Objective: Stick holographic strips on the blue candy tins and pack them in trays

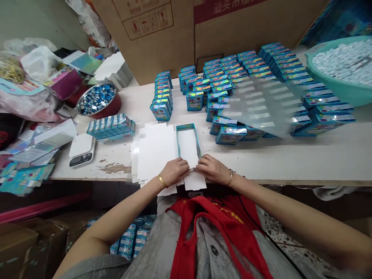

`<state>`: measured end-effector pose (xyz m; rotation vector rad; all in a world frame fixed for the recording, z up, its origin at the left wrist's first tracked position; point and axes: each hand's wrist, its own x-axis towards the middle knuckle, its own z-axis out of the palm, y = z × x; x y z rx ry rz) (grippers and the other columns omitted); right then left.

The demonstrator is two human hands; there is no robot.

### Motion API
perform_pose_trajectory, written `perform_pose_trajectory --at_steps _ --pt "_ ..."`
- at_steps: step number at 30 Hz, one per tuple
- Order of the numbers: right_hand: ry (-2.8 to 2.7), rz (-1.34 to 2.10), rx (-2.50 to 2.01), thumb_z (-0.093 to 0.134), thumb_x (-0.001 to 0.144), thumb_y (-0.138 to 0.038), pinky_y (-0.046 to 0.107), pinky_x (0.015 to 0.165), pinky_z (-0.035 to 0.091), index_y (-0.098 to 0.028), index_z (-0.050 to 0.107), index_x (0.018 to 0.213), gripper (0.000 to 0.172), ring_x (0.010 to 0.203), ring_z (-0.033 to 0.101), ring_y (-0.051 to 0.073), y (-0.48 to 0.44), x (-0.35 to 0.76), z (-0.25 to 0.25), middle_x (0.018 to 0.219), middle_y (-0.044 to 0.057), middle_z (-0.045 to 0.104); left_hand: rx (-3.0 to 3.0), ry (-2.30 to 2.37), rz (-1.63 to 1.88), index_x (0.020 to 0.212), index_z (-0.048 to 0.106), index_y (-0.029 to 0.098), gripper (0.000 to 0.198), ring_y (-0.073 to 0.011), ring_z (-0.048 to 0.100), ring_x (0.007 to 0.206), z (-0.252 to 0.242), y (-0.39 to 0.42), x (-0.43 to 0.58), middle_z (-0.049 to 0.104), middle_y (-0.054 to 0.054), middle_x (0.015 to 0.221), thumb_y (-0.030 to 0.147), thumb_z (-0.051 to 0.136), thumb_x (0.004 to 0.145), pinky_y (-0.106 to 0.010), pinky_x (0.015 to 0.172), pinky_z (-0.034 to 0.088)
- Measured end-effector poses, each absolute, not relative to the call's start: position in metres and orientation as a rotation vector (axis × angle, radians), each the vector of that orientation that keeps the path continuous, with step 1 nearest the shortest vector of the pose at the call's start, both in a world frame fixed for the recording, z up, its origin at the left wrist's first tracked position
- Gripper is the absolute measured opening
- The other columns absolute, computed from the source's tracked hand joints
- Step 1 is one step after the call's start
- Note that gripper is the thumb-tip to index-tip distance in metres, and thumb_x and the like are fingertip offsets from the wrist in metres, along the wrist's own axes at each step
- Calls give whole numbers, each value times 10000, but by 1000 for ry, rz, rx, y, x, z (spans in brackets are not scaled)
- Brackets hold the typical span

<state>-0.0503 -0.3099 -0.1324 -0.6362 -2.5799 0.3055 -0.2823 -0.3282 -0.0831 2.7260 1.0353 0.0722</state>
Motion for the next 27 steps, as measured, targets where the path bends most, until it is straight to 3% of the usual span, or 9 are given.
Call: perform_pose_trajectory --at_steps 3,6,8,11,14,17,20,24,27 --pt "-2621 286 -594 427 965 -267 371 797 457 -140 643 1061 269 909 519 235 -319 -41 -136 999 138 642 2707 951 112 895 651 150 291 -184 555 933 -81 -327 -279 643 -89 1024 264 396 977 -307 842 464" --pt "-2669 335 -542 579 859 -515 471 944 450 -80 511 1318 635 1168 486 323 -328 -29 -140 1305 218 544 2651 975 161 875 668 152 286 -183 547 927 -82 -326 -276 629 -92 1015 246 413 965 -322 865 453" --pt "-2697 359 -579 625 817 -515 507 1003 426 -54 417 1404 775 1267 434 353 -335 -24 -146 1429 243 440 2619 1052 175 815 674 154 298 -183 546 876 -85 -327 -272 628 -89 949 251 430 957 -336 837 456" --pt "-2657 379 -667 571 859 -339 522 1017 430 -77 405 1418 639 1288 444 333 -341 -25 -155 1458 228 423 2553 1094 259 794 680 158 311 -194 563 898 -90 -328 -270 632 -98 954 274 440 954 -360 852 465" --pt "-2492 441 -679 467 901 -228 517 983 465 -119 480 1350 462 1240 495 292 -340 -33 -157 1388 202 507 2423 1016 448 1055 665 165 317 -225 566 1089 -91 -330 -274 611 -132 1168 350 422 968 -390 950 464" --pt "-2262 566 -705 407 940 -173 461 893 514 -170 583 1174 293 1058 584 240 -337 -44 -148 1159 147 653 2243 959 593 1365 473 195 437 -234 484 1278 -91 -334 -280 512 -141 1375 384 353 991 -414 1063 410" --pt "-2088 695 -808 425 965 -214 417 825 531 -207 604 1058 201 908 612 216 -337 -55 -139 960 89 684 2155 1004 672 1452 351 231 495 -234 492 1267 -95 -339 -278 522 -129 1362 376 392 981 -427 1070 397" --pt "-1889 782 -992 465 970 -297 398 869 539 -234 489 1277 315 979 623 210 -341 -63 -140 1075 92 636 2083 1158 825 1473 302 230 540 -204 570 1106 -107 -342 -263 611 -97 1160 306 451 959 -396 995 433" --pt "-1973 680 -995 471 967 -337 412 923 528 -224 539 1242 305 1097 581 233 -344 -63 -145 1207 130 556 2081 1272 914 1488 259 219 591 -204 558 1119 -112 -346 -254 585 -104 1182 298 477 944 -395 991 431"
